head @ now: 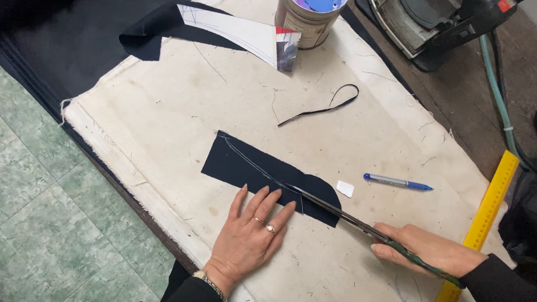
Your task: The person places a paper pattern on a piece of dark fabric and traces its outline with chalk. They then use a ruler to measure and mark the fabric before cutting along the traced lines with scissors.
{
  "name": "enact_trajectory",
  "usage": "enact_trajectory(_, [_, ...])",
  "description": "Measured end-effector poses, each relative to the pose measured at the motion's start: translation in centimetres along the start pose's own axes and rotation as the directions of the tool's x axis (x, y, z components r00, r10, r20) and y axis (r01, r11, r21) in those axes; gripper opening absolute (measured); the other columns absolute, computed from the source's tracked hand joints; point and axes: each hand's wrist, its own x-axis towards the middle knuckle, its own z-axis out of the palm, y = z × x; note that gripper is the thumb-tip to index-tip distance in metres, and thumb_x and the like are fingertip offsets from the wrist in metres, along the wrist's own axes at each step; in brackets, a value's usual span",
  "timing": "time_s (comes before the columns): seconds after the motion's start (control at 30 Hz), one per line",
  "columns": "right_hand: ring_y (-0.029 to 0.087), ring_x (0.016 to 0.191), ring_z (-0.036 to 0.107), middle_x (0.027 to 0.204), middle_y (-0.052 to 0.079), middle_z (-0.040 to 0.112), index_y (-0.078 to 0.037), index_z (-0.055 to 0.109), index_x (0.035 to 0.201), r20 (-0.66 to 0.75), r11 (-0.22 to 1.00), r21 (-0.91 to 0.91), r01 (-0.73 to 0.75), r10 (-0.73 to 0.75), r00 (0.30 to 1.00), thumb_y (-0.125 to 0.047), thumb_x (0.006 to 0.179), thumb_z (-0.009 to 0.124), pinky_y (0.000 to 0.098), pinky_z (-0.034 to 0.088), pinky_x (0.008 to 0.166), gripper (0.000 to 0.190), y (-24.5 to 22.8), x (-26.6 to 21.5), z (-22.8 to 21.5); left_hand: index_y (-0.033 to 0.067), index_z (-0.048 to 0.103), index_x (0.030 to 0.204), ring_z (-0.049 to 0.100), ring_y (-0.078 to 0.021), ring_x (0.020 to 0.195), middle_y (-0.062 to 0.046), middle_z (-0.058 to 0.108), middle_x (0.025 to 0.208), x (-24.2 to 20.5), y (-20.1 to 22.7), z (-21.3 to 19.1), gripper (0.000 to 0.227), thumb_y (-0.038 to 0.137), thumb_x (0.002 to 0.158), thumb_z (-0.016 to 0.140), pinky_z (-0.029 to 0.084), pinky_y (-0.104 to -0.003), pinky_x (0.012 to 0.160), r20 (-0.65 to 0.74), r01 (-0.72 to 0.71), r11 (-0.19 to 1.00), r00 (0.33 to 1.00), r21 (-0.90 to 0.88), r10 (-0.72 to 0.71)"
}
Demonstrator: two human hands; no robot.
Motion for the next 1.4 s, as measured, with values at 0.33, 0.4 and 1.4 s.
enact_trajectory(0.33, [0.012, 0.062, 0.045, 0.071, -0.006, 0.047, -0.018, 0.051, 0.087, 0.011, 0.999, 0.046, 0.001, -0.001, 1.0, -0.053, 0.096, 0.041, 0.0278, 0.039, 0.059, 0.038, -0.6, -0.3, -0.3, 0.0245, 0.039, 0.146, 0.037, -0.0276, 0.136, -0.01, 0.041, 0.145, 0.1, 0.2, 0.4, 0.051, 0.044, 0.099, 0.038, 0.019, -0.055, 0.113, 0.111, 0.036, 0.999, 0.993, 0.036, -0.04])
enact_trajectory(0.4, [0.011, 0.063, 0.045, 0.071, -0.006, 0.048, -0.018, 0.05, 0.087, -0.006, 0.999, 0.016, 0.036, -0.036, 0.999, -0.053, 0.096, 0.043, 0.0294, 0.04, 0.06, 0.037, 0.0, 0.0, 0.0, 0.0192, 0.04, 0.145, 0.04, -0.0276, 0.134, -0.011, 0.043, 0.144, 0.2, 0.2, 0.3, 0.051, 0.041, 0.099, 0.04, 0.02, -0.056, 0.114, 0.097, 0.051, 0.999, 0.994, 0.014, -0.052])
enact_trajectory(1.4, [0.011, 0.062, 0.049, 0.07, -0.005, 0.051, -0.018, 0.05, 0.087, -0.001, 1.0, 0.019, 0.025, -0.025, 1.0, -0.055, 0.095, 0.043, 0.0289, 0.042, 0.06, 0.038, 0.5, 0.2, 0.2, 0.0035, 0.051, 0.133, 0.044, -0.0266, 0.129, -0.01, 0.05, 0.135, -0.2, 0.1, 1.3, 0.052, 0.037, 0.093, 0.051, 0.026, -0.052, 0.112, -0.094, 0.363, 0.926, 0.93, 0.1, -0.355])
